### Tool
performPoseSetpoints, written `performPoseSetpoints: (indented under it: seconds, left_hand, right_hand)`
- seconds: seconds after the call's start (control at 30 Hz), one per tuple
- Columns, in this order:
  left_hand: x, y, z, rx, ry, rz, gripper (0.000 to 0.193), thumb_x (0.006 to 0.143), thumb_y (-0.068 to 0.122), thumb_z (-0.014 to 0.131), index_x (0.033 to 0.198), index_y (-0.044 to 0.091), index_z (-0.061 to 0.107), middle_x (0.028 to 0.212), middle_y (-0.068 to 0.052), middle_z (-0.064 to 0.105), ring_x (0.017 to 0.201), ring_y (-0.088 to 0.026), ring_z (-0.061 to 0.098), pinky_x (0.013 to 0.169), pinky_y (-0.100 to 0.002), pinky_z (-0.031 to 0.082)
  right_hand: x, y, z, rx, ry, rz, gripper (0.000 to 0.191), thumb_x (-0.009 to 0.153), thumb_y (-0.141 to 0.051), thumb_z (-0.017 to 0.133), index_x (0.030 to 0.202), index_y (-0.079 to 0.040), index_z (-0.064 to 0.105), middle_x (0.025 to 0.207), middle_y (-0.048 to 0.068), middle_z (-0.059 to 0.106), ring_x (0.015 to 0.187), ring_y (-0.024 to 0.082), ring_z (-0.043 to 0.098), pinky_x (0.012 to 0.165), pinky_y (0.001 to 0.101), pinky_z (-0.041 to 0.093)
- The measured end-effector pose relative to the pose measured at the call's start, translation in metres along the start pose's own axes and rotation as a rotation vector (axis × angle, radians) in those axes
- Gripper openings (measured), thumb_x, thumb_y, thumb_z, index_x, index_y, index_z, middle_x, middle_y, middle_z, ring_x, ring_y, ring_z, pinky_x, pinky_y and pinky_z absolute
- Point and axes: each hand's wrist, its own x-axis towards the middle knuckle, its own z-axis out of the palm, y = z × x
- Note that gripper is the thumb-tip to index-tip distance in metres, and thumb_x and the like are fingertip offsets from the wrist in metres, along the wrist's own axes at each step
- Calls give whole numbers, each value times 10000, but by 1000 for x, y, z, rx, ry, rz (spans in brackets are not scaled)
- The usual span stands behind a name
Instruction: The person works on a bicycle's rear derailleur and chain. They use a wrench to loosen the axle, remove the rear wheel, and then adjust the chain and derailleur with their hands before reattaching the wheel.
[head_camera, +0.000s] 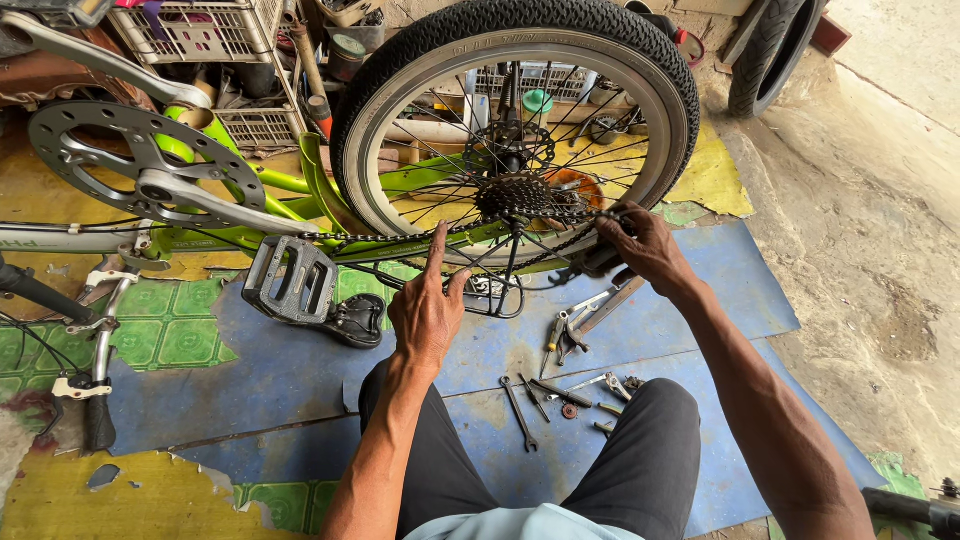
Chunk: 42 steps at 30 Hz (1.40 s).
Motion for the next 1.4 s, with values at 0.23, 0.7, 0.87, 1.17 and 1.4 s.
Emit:
performPoseSetpoints:
  seconds: [0.23,0.7,0.87,1.17,1.4]
  left_hand:
    - [0,-1,1,11,-16,-22,771,977,370,687,1622,270,276,531,-114,638,450,-296,648,413,-422,449]
    - [-1,1,-5,5,-45,-52,747,963,347,700,1606,276,327,548,-109,652,473,-298,662,462,-440,476]
    - [0,1,-7,23,-17,-23,743,960,362,708,1602,270,345,545,-116,645,493,-310,654,480,-450,483]
    - [0,0,-6,13,-62,-67,730,965,373,688,1601,275,343,527,-104,633,475,-290,657,467,-450,478]
    - [1,-1,-4,19,-47,-56,731,965,399,681,1599,260,344,529,-109,636,490,-290,663,468,-441,480]
  right_hand:
    - [1,-2,1,-21,-64,194,752,1028,-638,409,1113,72,643,902,225,642,572,231,690,515,393,612]
    - [-14,-40,-5,65,-148,319,686,960,-660,420,1174,-55,662,882,42,658,547,126,624,402,272,385]
    - [-5,-9,0,17,-126,274,772,979,-733,424,986,-19,719,724,-35,487,572,73,368,519,269,381]
    - [-11,6,15,-68,-159,277,804,873,-807,279,998,-111,662,705,-21,591,609,85,531,537,317,511]
    - [-5,-12,-1,-102,-148,230,760,897,-737,467,997,-22,706,662,5,546,556,129,525,465,340,428]
